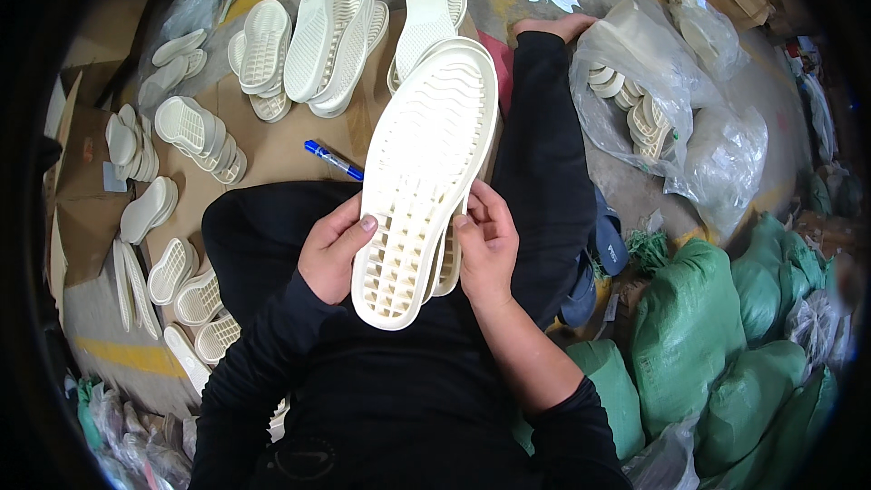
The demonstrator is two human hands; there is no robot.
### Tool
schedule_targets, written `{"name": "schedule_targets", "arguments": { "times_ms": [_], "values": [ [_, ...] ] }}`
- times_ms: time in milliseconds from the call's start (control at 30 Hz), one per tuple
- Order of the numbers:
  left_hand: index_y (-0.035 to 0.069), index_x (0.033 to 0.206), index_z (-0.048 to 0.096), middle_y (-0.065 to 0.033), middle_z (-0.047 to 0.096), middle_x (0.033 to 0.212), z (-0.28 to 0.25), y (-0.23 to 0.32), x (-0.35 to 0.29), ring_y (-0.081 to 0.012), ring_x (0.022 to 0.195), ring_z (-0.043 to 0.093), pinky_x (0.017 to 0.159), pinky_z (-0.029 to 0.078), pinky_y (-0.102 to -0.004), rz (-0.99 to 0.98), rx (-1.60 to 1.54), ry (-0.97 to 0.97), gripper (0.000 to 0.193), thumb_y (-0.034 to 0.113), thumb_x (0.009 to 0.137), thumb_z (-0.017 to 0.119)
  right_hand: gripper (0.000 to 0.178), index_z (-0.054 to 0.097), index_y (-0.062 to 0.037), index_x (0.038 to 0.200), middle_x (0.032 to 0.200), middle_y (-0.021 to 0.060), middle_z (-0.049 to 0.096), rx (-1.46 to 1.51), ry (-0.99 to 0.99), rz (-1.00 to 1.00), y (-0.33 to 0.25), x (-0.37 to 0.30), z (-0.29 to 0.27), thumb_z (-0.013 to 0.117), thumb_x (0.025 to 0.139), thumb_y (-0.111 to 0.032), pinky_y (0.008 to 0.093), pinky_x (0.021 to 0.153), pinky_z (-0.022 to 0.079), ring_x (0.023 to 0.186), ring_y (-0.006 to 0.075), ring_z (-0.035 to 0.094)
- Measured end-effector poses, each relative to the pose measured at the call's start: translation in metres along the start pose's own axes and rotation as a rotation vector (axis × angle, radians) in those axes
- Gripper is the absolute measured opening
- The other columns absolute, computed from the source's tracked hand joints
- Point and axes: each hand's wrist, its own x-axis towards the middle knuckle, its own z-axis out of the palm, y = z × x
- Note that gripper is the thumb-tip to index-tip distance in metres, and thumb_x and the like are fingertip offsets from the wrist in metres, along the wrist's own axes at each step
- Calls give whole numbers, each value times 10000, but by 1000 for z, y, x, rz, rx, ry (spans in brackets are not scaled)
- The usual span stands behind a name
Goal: The person sits on the floor and repeatedly picks up white shoe insoles from plastic bags and piles. They inspect the insoles by turning them over and comparing pairs, then place them back into piles on the floor.
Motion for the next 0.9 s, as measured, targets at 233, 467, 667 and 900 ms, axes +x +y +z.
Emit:
{"name": "schedule_targets", "arguments": {
  "times_ms": [233,467,667,900],
  "values": [
    [-32,1454,453,-104,643,1278,0,6,-3,-134,1149,609,997,473,-282,-6,53,-19,428,117,1053,472,474,468,86,1381,1325,192,616,-8,37,31,0,0,5,520,914,21,339,1036,477,1216,237,609],
    [-48,1424,463,-171,617,1326,-22,12,7,-235,1207,617,1014,495,-356,172,-138,-85,519,264,1017,546,474,465,81,1388,1310,186,621,-67,-66,43,2,-7,23,539,924,21,348,1029,480,1202,229,611],
    [0,1264,594,-102,671,1147,-123,45,-56,-187,1057,634,978,488,-324,219,72,301,405,221,925,617,334,604,32,1290,1170,104,692,-597,-663,177,-16,4,61,614,968,-58,330,1001,477,1056,175,652],
    [-64,1256,581,-193,706,1118,-235,102,-335,-293,967,709,910,572,-385,237,-426,866,489,315,946,580,334,597,23,1293,1108,104,707,-789,-572,161,39,90,12,610,1003,-143,275,842,526,940,143,660]
  ]
}}
